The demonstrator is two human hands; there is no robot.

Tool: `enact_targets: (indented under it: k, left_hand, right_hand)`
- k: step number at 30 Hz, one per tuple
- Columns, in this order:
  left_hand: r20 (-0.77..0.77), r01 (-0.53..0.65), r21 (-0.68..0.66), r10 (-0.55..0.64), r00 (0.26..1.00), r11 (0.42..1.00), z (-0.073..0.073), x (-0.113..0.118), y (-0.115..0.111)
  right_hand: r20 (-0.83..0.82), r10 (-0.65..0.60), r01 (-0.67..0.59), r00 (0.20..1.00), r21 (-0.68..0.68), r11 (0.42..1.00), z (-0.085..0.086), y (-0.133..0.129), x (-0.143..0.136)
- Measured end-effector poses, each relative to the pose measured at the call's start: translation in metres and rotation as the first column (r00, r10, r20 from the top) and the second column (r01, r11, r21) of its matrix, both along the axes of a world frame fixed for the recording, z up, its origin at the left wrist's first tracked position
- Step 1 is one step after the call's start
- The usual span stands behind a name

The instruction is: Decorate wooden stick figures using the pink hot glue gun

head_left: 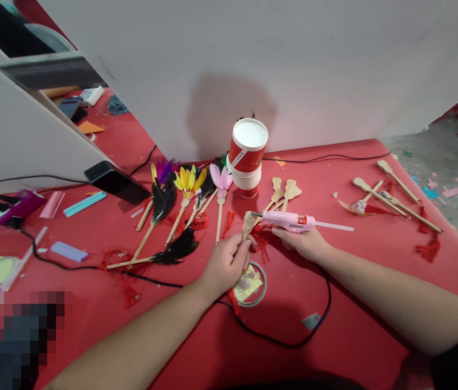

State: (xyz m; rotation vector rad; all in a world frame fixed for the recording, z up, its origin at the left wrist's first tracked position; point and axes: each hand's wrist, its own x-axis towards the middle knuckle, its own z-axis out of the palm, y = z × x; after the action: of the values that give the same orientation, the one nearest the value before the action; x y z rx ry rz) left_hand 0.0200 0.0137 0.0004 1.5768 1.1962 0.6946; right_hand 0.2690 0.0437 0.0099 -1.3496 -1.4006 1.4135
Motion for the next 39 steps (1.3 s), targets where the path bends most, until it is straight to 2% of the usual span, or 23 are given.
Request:
enact_targets:
  k: [9,15,21,25,35,39]
  left_hand:
    - [-0.050,0.037,-0.044,-0.039,0.998,0.998,0.002,0.000,0.001]
    - [-0.105,0.088,0.028,-0.085,0.991,0.996,0.005,0.000,0.002]
    - [0.076,-0.023,-0.047,0.026,0.997,0.999,0.002,-0.001,0.001]
    - [0.168,-0.019,-0.129,0.041,0.985,0.991,0.002,-0.001,0.001]
    - [0.147,-0.073,-0.078,0.084,0.985,0.994,0.001,-0.001,0.002]
    - [0.167,-0.113,-0.095,0.128,0.978,0.989,0.001,-0.001,0.002]
  right_hand:
    - [0.005,0.012,-0.012,1.000,0.004,1.000,0.002,-0.001,0.000]
    - [-0.014,0.043,-0.043,0.999,0.030,0.999,0.006,-0.001,-0.001]
    - [-0.025,0.088,-0.087,0.996,0.039,0.995,0.003,0.001,0.001]
    - [-0.085,0.057,-0.056,0.995,0.007,0.998,-0.002,0.001,0.002]
    - [-0.041,0.091,-0.091,0.995,0.013,0.996,0.008,0.002,0.000]
    - [-0.011,0.108,-0.107,0.994,0.028,0.994,0.009,0.001,0.001]
